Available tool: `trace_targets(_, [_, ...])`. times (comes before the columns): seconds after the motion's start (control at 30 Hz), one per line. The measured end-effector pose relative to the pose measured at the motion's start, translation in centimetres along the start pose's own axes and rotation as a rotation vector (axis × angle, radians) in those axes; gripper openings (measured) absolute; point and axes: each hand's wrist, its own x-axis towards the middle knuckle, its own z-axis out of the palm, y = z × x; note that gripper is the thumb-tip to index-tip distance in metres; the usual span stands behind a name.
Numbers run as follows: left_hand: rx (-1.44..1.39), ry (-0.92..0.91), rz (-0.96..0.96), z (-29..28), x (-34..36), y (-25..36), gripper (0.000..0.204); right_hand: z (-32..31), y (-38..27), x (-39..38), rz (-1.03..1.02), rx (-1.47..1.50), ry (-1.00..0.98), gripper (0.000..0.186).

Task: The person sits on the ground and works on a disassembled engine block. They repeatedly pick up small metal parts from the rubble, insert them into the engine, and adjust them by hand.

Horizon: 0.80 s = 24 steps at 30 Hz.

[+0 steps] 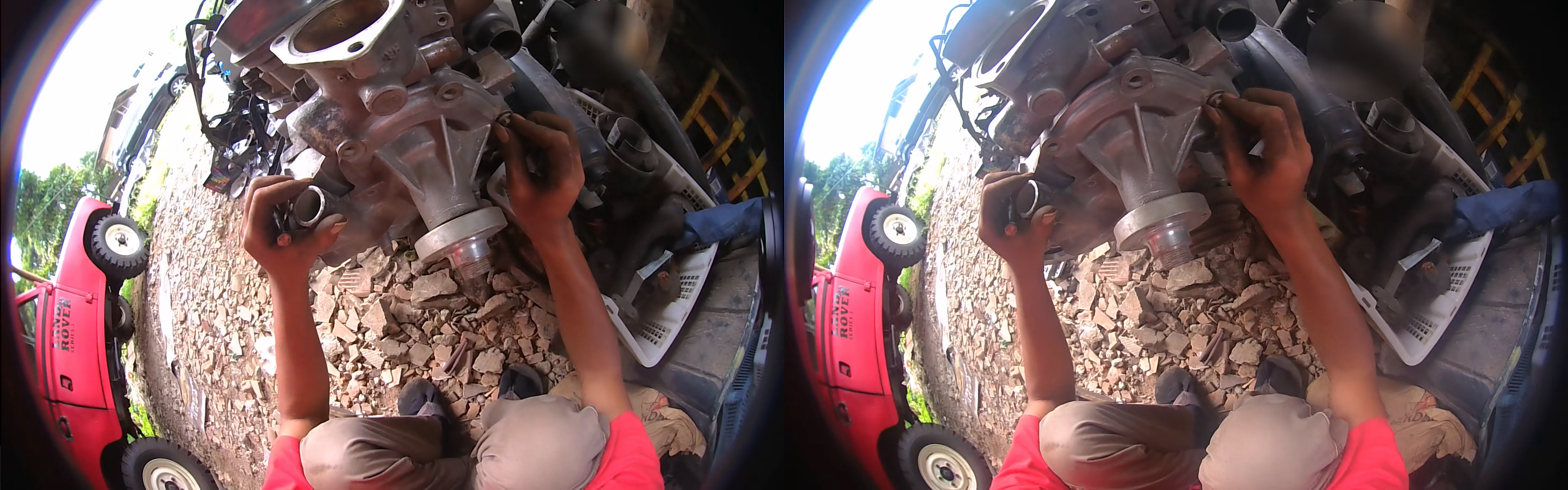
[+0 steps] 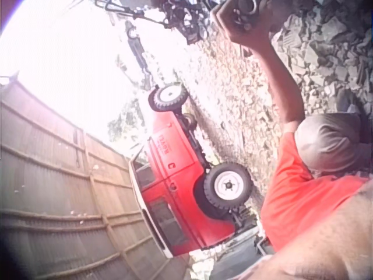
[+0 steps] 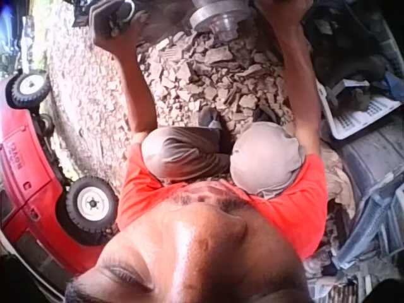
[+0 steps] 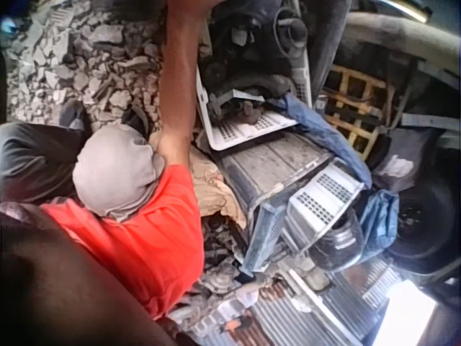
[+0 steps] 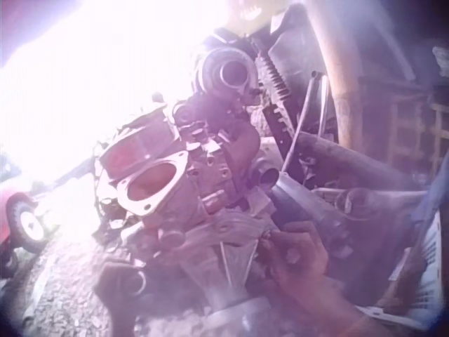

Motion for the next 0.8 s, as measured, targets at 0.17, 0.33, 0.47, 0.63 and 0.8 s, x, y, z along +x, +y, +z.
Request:
trace_targets(0.17, [0.118, -0.033, 0.041, 0.7, 1.6, 2.1, 0.044, 0.3, 0.2, -0.2, -0.017, 0.007, 0.026, 0.021])
trace_targets(0.33, [0.259, -0.045, 0.218, 0.1, 1.7, 1.3, 0.040, 0.3, 0.4, 0.0, -0.066, -0.023, 0.041, 0.021])
trace_targets(0.47, [0.304, -0.068, 0.259, -0.3, 2.4, 1.8, 0.039, -0.4, -0.1, -0.6, -0.015, -0.021, 0.037, 0.020])
trace_targets(0.63, [0.288, -0.060, 0.203, -0.3, 2.0, 1.6, 0.040, -1.9, -0.8, -0.7, -0.041, -0.025, 0.021, 0.020])
trace_targets(0.8, [0.245, -0.049, 0.218, -0.1, 2.0, 1.6, 0.040, -4.4, -1.9, -3.3, 0.508, 0.454, 0.159, 0.016])
